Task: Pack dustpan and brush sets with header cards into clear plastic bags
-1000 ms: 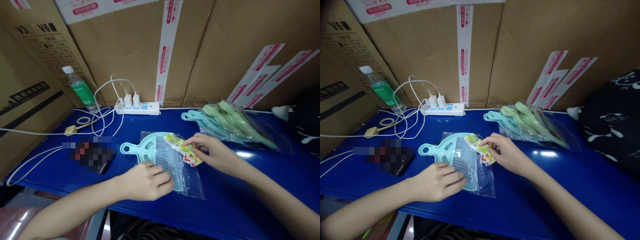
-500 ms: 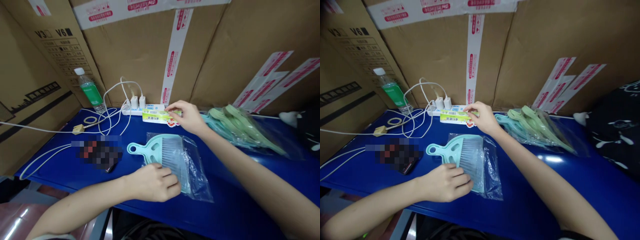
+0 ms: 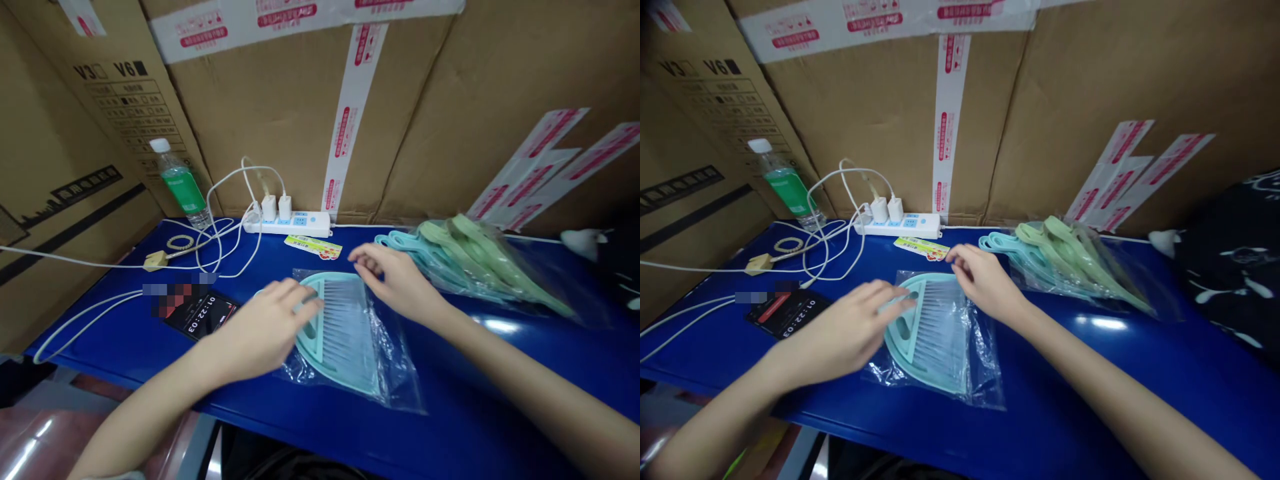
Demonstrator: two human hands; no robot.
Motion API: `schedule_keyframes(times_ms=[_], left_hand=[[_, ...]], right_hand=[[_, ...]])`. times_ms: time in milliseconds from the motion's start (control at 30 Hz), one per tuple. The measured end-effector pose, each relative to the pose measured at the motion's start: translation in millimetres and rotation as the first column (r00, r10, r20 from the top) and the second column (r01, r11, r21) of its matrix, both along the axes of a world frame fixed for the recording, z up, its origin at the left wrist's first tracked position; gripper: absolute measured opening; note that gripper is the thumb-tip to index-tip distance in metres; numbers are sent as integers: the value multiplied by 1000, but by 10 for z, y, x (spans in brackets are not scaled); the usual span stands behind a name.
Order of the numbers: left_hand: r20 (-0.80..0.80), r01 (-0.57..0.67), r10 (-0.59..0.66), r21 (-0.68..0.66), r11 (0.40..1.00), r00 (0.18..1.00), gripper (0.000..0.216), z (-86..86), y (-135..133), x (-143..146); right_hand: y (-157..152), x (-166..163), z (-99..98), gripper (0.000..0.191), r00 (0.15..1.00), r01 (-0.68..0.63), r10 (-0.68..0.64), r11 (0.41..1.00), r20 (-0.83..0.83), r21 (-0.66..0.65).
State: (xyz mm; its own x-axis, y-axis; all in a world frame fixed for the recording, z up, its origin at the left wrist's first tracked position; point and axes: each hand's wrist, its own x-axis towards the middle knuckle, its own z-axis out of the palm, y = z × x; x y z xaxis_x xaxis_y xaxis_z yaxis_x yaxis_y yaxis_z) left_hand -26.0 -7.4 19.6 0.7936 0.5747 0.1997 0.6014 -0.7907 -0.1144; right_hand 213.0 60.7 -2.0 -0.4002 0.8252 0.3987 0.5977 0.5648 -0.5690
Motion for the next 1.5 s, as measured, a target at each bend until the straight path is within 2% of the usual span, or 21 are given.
schedule_keyframes(times_ms=[67,100,133,200,300,400,500,600,733,800,900,1000,1100,1167,1233,1300,1367,1433,1500], left_hand=[[-19,-99,98,-55,994,995,50,42,106,-146],[-42,-111,108,-97,989,993,52,34,163,-202],[-51,-101,94,-147,984,994,55,13,216,-242],[-20,-22,17,-278,960,1000,60,-44,305,-273],[48,78,-66,-336,939,997,63,-84,366,-242],[68,71,-51,-332,941,996,58,-46,356,-187],[139,67,-21,-338,939,990,53,-1,316,-130],[178,77,-25,-297,952,984,46,1,276,-71],[128,50,-26,-190,981,991,40,-34,235,-8],[104,23,-11,-117,993,995,40,-45,221,7],[87,5,-6,8,1000,996,47,-46,196,23],[16,93,-95,116,989,995,51,-36,147,67],[-58,248,-241,205,947,969,39,-7,85,112],[-82,278,-266,286,917,960,35,31,48,72],[-98,241,-220,367,898,970,34,82,13,-73],[-108,135,-98,432,892,989,36,134,-32,-325],[-52,17,11,513,858,999,43,176,-99,-635],[29,-141,150,553,821,988,56,202,-184,-940],[140,-374,362,568,733,922,63,202,-263,-1203]], right_hand=[[-258,172,-27,6,998,-41,30,973,-49,-229],[-363,241,-47,7,995,-73,43,931,-90,-359],[-448,296,-69,11,992,-92,39,884,-123,-459],[-553,360,-111,21,984,-124,25,807,-177,-577],[-590,375,-156,32,974,-135,-14,762,-225,-633],[-566,373,-185,42,956,-131,-78,746,-282,-653],[-539,392,-195,51,912,-163,-166,693,-375,-702],[-526,415,-173,52,848,-225,-241,642,-471,-733],[-537,414,-122,43,794,-353,-244,561,-557,-749],[-545,403,-116,45,773,-404,-251,515,-583,-756],[-539,394,-151,54,741,-421,-294,498,-604,-758],[-513,408,-203,60,718,-402,-347,501,-603,-767],[-496,441,-210,60,723,-391,-362,487,-588,-781],[-498,465,-182,58,736,-382,-353,487,-577,-786],[-504,485,-139,56,743,-371,-345,501,-574,-782],[-506,498,-101,55,746,-359,-343,515,-570,-779],[-501,503,-82,58,747,-347,-348,523,-567,-778],[-491,500,-86,60,751,-338,-347,528,-562,-779],[-484,489,-101,62,758,-340,-336,528,-559,-778]])
